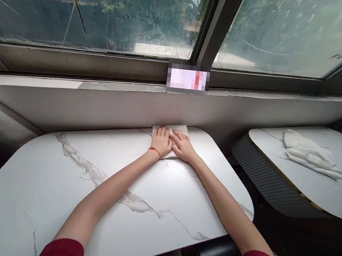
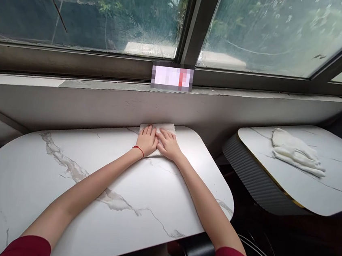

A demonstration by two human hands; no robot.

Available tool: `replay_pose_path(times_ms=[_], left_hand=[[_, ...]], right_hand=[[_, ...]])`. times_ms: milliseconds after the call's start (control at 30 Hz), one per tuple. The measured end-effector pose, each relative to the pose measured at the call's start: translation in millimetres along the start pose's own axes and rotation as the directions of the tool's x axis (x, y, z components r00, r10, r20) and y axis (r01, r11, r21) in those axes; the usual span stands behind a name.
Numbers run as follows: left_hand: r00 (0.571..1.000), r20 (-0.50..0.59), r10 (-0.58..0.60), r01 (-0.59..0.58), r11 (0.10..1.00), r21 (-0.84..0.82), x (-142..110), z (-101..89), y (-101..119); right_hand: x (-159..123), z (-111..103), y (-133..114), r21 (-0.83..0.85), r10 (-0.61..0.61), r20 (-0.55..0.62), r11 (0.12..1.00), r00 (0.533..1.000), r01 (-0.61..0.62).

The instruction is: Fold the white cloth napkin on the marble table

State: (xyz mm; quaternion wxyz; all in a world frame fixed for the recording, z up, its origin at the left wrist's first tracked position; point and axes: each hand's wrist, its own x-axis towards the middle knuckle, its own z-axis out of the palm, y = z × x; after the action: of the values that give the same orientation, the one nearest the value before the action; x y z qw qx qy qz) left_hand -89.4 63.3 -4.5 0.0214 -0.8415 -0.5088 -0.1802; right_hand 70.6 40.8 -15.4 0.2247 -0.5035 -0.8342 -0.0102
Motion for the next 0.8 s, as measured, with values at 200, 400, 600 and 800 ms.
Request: replay_pose_path(times_ms=[200, 400, 600, 800], left_hand=[[1.0, 0.012, -0.007, 0.007, 1.0, -0.01, 0.0, -1.6, 1.4], [0.999, 0.03, 0.042, -0.041, 0.999, -0.023, -2.5, -4.7, -0.9], [0.99, 0.053, 0.128, -0.125, 0.991, -0.042, -15.2, -8.4, 4.0], [0.968, 0.108, 0.225, -0.222, 0.974, -0.039, -46.4, -9.2, 40.7]], right_hand=[[-1.5, -5.4, -6.4, -0.06, 0.01, 0.036, 0.998, 0.999, -0.008], [-6.6, -4.8, -15.4, -0.13, 0.047, 0.035, 0.991, 0.998, -0.042], [-29.8, -4.3, -30.5, -0.209, 0.105, -0.004, 0.973, 0.994, -0.103], [-85.4, -21.7, -42.7, -0.269, 0.118, -0.029, 0.956, 0.993, -0.121]])
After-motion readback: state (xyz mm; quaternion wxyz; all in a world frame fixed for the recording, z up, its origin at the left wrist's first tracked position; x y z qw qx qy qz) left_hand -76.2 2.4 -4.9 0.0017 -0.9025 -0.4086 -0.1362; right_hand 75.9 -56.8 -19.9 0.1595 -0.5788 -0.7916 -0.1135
